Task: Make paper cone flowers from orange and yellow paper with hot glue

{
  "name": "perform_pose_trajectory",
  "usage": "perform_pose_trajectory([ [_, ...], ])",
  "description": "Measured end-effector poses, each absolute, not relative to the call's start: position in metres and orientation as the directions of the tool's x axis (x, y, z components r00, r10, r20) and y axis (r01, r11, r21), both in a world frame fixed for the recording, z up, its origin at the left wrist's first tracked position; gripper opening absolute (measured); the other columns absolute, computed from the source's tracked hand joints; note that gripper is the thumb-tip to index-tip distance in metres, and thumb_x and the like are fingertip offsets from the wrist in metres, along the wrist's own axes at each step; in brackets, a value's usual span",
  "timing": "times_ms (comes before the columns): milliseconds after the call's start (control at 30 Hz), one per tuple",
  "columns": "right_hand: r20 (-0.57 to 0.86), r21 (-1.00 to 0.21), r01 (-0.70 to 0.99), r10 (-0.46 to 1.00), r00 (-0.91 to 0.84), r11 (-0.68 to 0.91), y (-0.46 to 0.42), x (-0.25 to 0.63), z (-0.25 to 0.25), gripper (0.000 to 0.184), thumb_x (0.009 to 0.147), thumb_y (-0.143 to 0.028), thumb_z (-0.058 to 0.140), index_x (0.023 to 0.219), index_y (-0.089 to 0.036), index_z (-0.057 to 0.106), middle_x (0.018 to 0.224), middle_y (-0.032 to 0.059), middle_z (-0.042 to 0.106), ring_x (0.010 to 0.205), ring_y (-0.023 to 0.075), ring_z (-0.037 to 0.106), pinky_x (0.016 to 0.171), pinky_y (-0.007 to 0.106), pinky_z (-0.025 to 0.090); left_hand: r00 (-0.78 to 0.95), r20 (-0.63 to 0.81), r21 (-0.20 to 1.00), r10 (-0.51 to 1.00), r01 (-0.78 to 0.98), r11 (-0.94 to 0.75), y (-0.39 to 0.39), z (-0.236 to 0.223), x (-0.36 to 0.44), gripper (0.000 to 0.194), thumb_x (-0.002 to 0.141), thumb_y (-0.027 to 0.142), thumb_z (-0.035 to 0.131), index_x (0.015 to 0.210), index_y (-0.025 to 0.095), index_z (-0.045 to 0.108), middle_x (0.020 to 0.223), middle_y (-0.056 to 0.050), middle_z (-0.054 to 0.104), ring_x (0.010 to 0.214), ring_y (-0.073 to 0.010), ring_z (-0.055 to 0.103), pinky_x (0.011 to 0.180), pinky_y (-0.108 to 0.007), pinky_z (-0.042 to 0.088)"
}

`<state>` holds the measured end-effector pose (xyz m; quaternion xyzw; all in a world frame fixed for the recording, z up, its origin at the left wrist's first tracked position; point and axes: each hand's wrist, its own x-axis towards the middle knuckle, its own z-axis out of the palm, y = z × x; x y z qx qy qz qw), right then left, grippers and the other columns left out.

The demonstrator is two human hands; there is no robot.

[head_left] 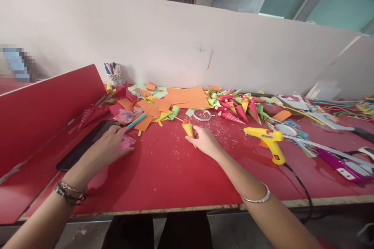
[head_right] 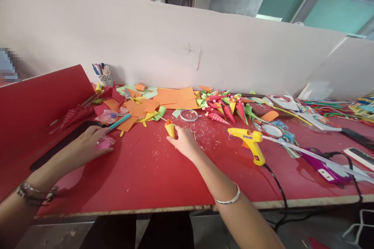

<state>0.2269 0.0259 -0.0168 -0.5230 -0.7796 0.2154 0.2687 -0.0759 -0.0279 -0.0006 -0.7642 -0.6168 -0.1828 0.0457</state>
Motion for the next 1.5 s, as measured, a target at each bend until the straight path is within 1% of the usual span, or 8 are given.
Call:
perform_pose_trajectory([
  [167,0.16,-0.586,0.743,0.945,-0.285,0.324,0.026,0.226,-0.016,0.028,0.071,-0.036,0.055,0.091,-0.016,0.056,0.061,0.0016,0.055,0.051,0.0131,0.049,0.046,0.024,0.031,0.118,0.101,0.156,0.988,0.979,-0.133,-0.029,0.016,-0.072,0.031,0.074,0.041,0.047,0.091,0.018,0.06,0.085,-0.008,0.06,0.076,-0.0212,0.057,0.068,-0.032,0.045],
  [367,0.277,-0.633,0.689,0.934,-0.225,0.354,0.025,0.224,-0.015,0.035,0.075,-0.04,0.049,0.1,-0.016,0.052,0.061,0.0003,0.051,0.056,0.0135,0.049,0.052,0.026,0.036,0.326,0.272,0.256,0.905,0.883,-0.394,-0.019,0.018,-0.043,0.035,0.078,0.039,0.045,0.102,0.015,0.054,0.104,-0.011,0.055,0.094,-0.0211,0.053,0.082,-0.033,0.042],
  [600,0.464,-0.803,0.202,0.8,-0.38,0.561,0.004,0.207,0.0,0.017,0.08,-0.028,0.046,0.096,-0.024,0.05,0.091,0.0032,0.053,0.081,0.0133,0.053,0.067,0.027,0.046,0.466,0.333,0.436,0.82,0.695,-0.572,-0.007,0.032,0.021,0.063,0.072,0.028,0.056,0.128,0.026,0.027,0.111,-0.006,0.052,0.094,-0.0175,0.052,0.077,-0.03,0.045],
  [700,0.468,-0.818,0.15,0.794,-0.388,0.556,0.002,0.205,0.002,0.012,0.08,-0.026,0.046,0.091,-0.025,0.052,0.092,0.0027,0.053,0.084,0.0134,0.054,0.07,0.028,0.047,0.533,0.379,0.438,0.756,0.617,-0.654,0.0,0.029,0.033,0.06,0.074,0.026,0.055,0.127,0.026,0.027,0.116,-0.006,0.05,0.104,-0.0186,0.046,0.086,-0.033,0.042],
  [867,0.364,-0.857,0.197,0.831,-0.421,0.476,0.005,0.206,0.0,0.012,0.081,-0.023,0.044,0.088,-0.023,0.054,0.094,0.0037,0.052,0.093,0.0149,0.052,0.073,0.029,0.047,0.51,0.393,0.523,0.765,0.56,-0.643,0.006,0.009,0.032,0.05,0.078,0.029,0.051,0.123,0.024,0.031,0.11,-0.006,0.052,0.093,-0.0145,0.053,0.08,-0.029,0.045],
  [1133,0.262,-0.931,0.134,0.876,-0.404,0.34,0.007,0.205,-0.008,0.01,0.075,-0.018,0.049,0.084,-0.019,0.054,0.081,0.001,0.056,0.076,0.0124,0.055,0.069,0.028,0.048,0.451,0.483,0.359,0.751,0.68,-0.639,-0.002,-0.002,0.039,0.057,0.078,0.028,0.051,0.127,0.02,0.024,0.12,-0.012,0.043,0.113,-0.0235,0.04,0.091,-0.04,0.039],
  [1333,0.35,-0.822,0.266,0.815,-0.462,0.503,0.005,0.211,0.001,0.019,0.079,-0.021,0.049,0.095,-0.023,0.06,0.089,0.0034,0.055,0.083,0.0148,0.054,0.073,0.031,0.045,0.485,0.36,0.286,0.797,0.756,-0.589,-0.001,-0.003,0.039,0.033,0.079,0.04,0.047,0.099,0.014,0.047,0.088,-0.009,0.057,0.08,-0.0209,0.055,0.071,-0.036,0.046],
  [1500,0.378,-0.748,0.293,0.744,-0.55,0.596,0.005,0.214,0.003,0.016,0.078,-0.024,0.052,0.092,-0.023,0.061,0.091,0.0028,0.055,0.085,0.0153,0.052,0.076,0.031,0.043,0.532,0.406,0.232,0.743,0.727,-0.646,-0.004,0.0,0.038,0.037,0.08,0.036,0.048,0.109,0.013,0.043,0.092,-0.009,0.055,0.084,-0.0206,0.053,0.072,-0.034,0.045],
])
